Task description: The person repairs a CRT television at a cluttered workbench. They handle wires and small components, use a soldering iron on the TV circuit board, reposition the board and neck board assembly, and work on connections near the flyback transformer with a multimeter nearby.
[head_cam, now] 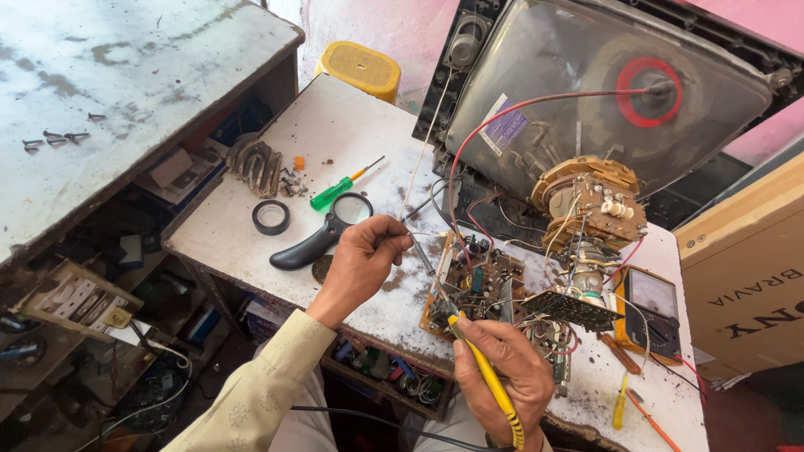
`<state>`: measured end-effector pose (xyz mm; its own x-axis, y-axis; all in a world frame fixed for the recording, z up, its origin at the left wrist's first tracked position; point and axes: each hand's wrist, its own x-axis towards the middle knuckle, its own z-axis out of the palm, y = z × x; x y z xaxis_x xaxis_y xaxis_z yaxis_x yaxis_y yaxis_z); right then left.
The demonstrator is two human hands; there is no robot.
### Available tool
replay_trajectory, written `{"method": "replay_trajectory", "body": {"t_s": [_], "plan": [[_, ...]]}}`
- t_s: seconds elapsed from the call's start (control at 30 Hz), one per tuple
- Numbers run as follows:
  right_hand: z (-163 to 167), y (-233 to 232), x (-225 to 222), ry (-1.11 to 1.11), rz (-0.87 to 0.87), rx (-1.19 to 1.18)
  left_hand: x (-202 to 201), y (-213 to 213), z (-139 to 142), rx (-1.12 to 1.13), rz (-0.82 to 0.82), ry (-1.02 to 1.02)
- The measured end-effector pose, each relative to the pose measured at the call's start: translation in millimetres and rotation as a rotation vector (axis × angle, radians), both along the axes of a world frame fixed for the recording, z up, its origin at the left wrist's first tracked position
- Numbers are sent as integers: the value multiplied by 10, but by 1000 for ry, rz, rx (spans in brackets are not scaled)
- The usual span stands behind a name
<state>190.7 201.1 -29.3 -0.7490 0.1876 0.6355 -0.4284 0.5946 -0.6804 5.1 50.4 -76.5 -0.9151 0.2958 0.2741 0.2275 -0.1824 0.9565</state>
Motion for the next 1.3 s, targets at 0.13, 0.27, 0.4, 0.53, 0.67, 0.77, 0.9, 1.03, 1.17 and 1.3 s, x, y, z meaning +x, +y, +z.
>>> {"method": "replay_trajectory", "body": {"t_s": [0.13, 0.27, 0.4, 0.53, 0.67, 0.77, 0.9, 1.03, 1.17, 1.3], "plan": [[1, -3, 3, 7, -14, 17, -1, 3, 2, 15, -4, 7], [-2, -3, -5, 22, -28, 41, -1, -2, 7, 13, -2, 2], [-6, -8, -7, 14, -28, 34, 4, -1, 11, 5, 1, -5], [2, 0, -7, 8, -16, 35, 5, -5, 20, -6, -4, -13], [8, 0, -14, 16, -14, 35, 2, -1, 16, 0, -3, -4], [17, -11, -12, 14, -24, 37, 0, 6, -3, 11, -11, -17], [19, 4, -8, 21, -27, 44, -13, 8, -26, 9, -5, -14], [-101, 76, 17, 69, -58, 36, -19, 1, 4, 21, -16, -13], [-383, 81, 181, 26, -180, -148, -11, -77, 146, -23, -12, -7], [-718, -258, 329, -54, -193, -137, -77, -305, 468, -99, -37, 63]]}}
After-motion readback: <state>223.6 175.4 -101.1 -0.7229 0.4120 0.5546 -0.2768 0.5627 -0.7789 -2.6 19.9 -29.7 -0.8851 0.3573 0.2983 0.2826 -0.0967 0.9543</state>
